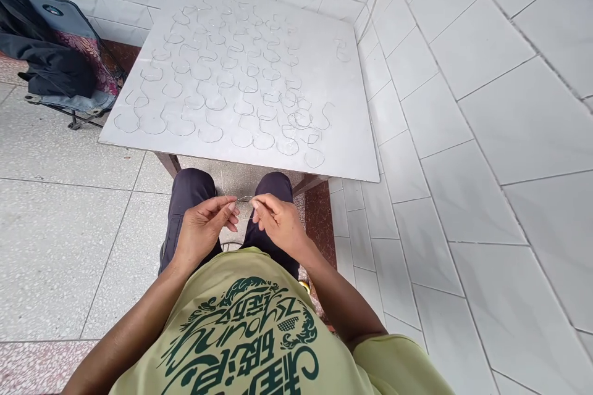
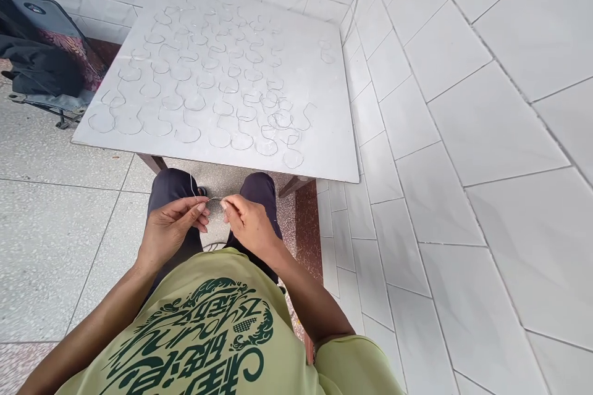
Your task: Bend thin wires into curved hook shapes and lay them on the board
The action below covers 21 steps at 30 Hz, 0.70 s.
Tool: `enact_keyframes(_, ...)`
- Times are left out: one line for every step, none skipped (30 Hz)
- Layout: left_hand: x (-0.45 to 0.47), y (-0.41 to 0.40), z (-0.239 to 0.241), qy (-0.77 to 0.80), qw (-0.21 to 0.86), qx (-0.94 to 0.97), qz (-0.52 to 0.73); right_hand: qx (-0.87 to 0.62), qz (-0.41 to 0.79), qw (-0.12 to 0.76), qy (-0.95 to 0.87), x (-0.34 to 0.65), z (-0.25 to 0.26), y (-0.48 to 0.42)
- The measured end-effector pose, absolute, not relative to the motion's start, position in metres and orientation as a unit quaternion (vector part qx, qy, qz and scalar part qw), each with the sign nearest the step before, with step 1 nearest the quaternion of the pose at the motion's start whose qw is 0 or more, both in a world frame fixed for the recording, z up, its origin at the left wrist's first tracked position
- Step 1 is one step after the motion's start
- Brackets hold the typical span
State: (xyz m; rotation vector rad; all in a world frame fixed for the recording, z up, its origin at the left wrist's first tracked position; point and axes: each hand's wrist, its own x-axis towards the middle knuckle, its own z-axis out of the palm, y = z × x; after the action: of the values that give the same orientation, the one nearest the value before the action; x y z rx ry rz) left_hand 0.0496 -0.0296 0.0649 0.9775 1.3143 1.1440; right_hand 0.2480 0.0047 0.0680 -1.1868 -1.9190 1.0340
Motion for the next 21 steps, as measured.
enact_keyframes(0.051, -0.03, 0.063, 0.561, 0.532, 0.42, 0.476, -0.447, 0.409, 0.321, -0.728, 0.247, 0.064, 0.005)
enact_keyframes(0.052, -0.031, 0.061, 0.57, 0.521, 0.429, 0.47, -0.447, 0.412, 0.323, -0.725, 0.246, 0.06, 0.005)
enact_keyframes(0.053, -0.033, 0.059, 0.577, 0.51, 0.439, 0.463, -0.452, 0.408, 0.327, -0.723, 0.244, 0.057, 0.005)
enact_keyframes(0.055, -0.034, 0.057, 0.583, 0.501, 0.449, 0.456, -0.457, 0.401, 0.332, -0.721, 0.243, 0.054, 0.004)
enact_keyframes(0.056, -0.035, 0.054, 0.587, 0.492, 0.46, 0.45, -0.461, 0.396, 0.336, -0.72, 0.241, 0.052, 0.004)
enact_keyframes(0.057, -0.036, 0.053, 0.59, 0.484, 0.469, 0.445, -0.464, 0.394, 0.34, -0.717, 0.24, 0.05, 0.003)
enact_keyframes(0.058, -0.037, 0.052, 0.594, 0.475, 0.477, 0.441, -0.467, 0.394, 0.343, -0.713, 0.238, 0.049, 0.003)
enact_keyframes(0.059, -0.037, 0.051, 0.598, 0.465, 0.486, 0.436, -0.47, 0.394, 0.346, -0.71, 0.237, 0.048, 0.003)
enact_keyframes(0.06, -0.038, 0.052, 0.603, 0.454, 0.498, 0.427, -0.473, 0.393, 0.347, -0.708, 0.236, 0.049, 0.003)
enact_keyframes(0.061, -0.038, 0.052, 0.608, 0.441, 0.511, 0.419, -0.476, 0.392, 0.347, -0.707, 0.234, 0.049, 0.003)
enact_keyframes(0.062, -0.039, 0.054, 0.612, 0.426, 0.525, 0.41, -0.479, 0.391, 0.346, -0.706, 0.233, 0.049, 0.004)
enact_keyframes(0.063, -0.039, 0.055, 0.615, 0.412, 0.537, 0.405, -0.482, 0.39, 0.344, -0.705, 0.233, 0.05, 0.004)
enact_keyframes(0.063, -0.039, 0.056, 0.616, 0.402, 0.544, 0.404, -0.486, 0.389, 0.342, -0.704, 0.233, 0.051, 0.005)
enact_keyframes(0.064, -0.039, 0.056, 0.616, 0.399, 0.543, 0.408, -0.49, 0.39, 0.339, -0.703, 0.232, 0.051, 0.006)
enact_keyframes(0.064, -0.04, 0.056, 0.614, 0.404, 0.536, 0.415, -0.494, 0.392, 0.337, -0.699, 0.233, 0.052, 0.006)
enact_keyframes(0.064, -0.039, 0.055, 0.612, 0.416, 0.524, 0.422, -0.499, 0.396, 0.335, -0.695, 0.233, 0.052, 0.007)
enact_keyframes(0.063, -0.039, 0.054, 0.609, 0.431, 0.51, 0.428, -0.503, 0.398, 0.333, -0.691, 0.234, 0.052, 0.007)
enact_keyframes(0.062, -0.039, 0.053, 0.606, 0.447, 0.496, 0.432, -0.507, 0.4, 0.332, -0.687, 0.234, 0.053, 0.008)
enact_keyframes(0.061, -0.038, 0.051, 0.603, 0.462, 0.484, 0.434, -0.51, 0.4, 0.331, -0.686, 0.234, 0.054, 0.008)
enact_keyframes(0.06, -0.038, 0.051, 0.599, 0.475, 0.475, 0.437, -0.511, 0.399, 0.331, -0.685, 0.234, 0.054, 0.009)
enact_keyframes(0.059, -0.037, 0.05, 0.595, 0.484, 0.467, 0.44, -0.51, 0.398, 0.332, -0.687, 0.234, 0.055, 0.009)
